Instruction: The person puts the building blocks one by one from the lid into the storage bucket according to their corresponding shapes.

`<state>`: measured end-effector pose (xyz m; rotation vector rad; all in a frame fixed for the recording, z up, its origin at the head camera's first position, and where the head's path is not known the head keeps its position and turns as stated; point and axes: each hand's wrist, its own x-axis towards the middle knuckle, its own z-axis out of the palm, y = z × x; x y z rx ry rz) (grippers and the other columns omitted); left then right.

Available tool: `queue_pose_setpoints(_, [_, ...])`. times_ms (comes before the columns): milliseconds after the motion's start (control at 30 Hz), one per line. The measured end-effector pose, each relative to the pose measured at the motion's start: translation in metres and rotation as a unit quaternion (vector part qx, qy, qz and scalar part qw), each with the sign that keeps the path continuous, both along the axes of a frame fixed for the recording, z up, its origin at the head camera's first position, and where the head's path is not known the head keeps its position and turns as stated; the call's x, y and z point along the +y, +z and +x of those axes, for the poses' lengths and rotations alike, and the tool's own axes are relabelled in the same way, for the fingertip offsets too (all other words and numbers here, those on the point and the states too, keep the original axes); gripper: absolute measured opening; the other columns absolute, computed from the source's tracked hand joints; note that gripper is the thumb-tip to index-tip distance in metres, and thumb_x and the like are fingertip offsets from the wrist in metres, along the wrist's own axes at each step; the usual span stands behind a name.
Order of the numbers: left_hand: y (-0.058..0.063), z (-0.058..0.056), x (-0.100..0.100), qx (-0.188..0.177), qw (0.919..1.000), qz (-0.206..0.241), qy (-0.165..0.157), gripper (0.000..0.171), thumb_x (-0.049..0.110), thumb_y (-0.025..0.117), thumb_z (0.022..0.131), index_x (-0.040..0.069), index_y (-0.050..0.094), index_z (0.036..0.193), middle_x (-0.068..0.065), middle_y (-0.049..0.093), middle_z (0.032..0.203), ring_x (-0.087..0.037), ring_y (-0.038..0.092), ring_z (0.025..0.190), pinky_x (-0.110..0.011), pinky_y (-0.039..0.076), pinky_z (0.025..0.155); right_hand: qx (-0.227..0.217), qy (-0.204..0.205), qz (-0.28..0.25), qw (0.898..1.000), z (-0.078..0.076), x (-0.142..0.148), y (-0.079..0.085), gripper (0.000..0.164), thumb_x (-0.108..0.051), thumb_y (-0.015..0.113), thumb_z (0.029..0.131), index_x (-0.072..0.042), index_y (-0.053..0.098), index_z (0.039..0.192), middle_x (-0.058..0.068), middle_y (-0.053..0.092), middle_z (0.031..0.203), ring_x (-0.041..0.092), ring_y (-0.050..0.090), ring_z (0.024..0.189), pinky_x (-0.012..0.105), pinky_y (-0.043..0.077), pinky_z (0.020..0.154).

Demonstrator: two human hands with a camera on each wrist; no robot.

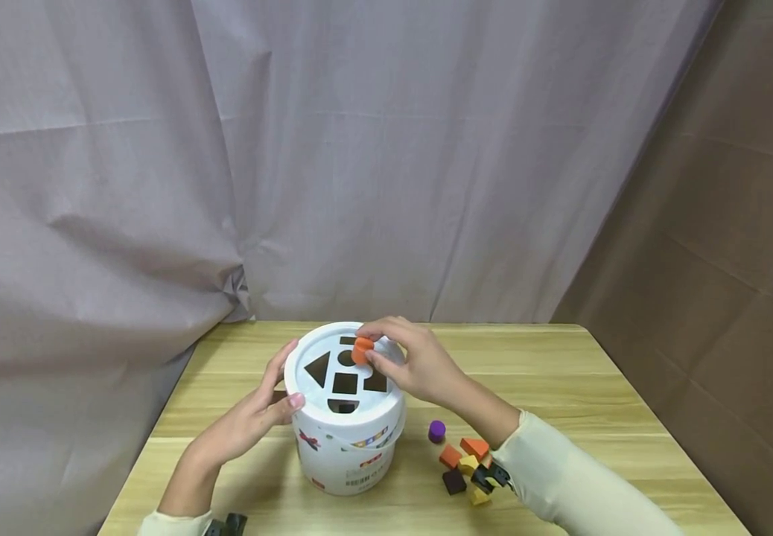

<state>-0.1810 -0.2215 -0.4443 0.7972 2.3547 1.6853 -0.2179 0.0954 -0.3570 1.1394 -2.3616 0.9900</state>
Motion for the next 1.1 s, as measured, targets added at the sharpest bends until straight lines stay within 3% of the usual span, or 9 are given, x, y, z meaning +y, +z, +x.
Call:
queue_pose_setpoints(200, [0.000,0.001,0.002,-0.004,1.0000,0.000,-0.003,0.082,0.025,0.053,0.118,0.043,0.000,0.177,-0.030,0.022,0.178,-0.055,0.053,0.147,-0.041,0.064,0.100,-0.023,0.002,0.010,1.000,-0.002,-0.006,0.001,0.035,-0.006,0.083,0.099,-0.010,0.077,0.132,0.004,0.079,0.134,0.026,0.071,0.132,0.052,0.057,0.118])
queue_pose_setpoints(400, [-0.001,0.003,0.004,-0.007,0.9999,-0.001,-0.007,0.083,0.025,0.052,0.118,0.031,-0.003,0.179,-0.030,0.023,0.177,-0.055,0.055,0.145,-0.044,0.064,0.101,-0.028,0.010,0.017,0.999,-0.002,-0.009,-0.003,0.036,-0.005,0.082,0.099,-0.012,0.076,0.133,0.002,0.079,0.132,0.024,0.073,0.127,0.053,0.056,0.118])
queue_pose_setpoints(633, [-0.001,0.001,0.005,-0.012,0.9999,0.000,-0.005,0.081,0.026,0.052,0.118,0.041,-0.001,0.177,-0.029,0.021,0.178,-0.055,0.054,0.146,-0.044,0.062,0.101,-0.017,0.008,0.020,1.000,-0.004,-0.009,-0.005,0.037,-0.006,0.083,0.098,-0.010,0.076,0.134,0.004,0.080,0.132,0.025,0.073,0.126,0.053,0.057,0.117])
queue_pose_setpoints(933, [-0.002,0.002,0.005,-0.005,1.0000,0.002,-0.008,0.082,0.025,0.053,0.117,0.041,-0.001,0.177,-0.031,0.022,0.178,-0.056,0.056,0.144,-0.043,0.064,0.100,-0.003,-0.031,0.018,0.999,-0.003,0.004,-0.010,0.043,-0.019,0.087,0.097,-0.016,0.075,0.139,0.003,0.078,0.139,0.026,0.071,0.132,0.053,0.059,0.112])
queue_pose_setpoints(1100, [-0.003,0.002,0.003,0.016,0.9997,-0.019,0.005,0.084,0.027,0.057,0.116,0.044,0.002,0.177,-0.029,0.026,0.177,-0.056,0.055,0.146,-0.053,0.063,0.104,-0.001,-0.044,0.006,0.999,-0.001,0.024,-0.015,0.043,-0.020,0.085,0.099,-0.015,0.075,0.140,0.002,0.077,0.140,0.028,0.071,0.131,0.057,0.059,0.111])
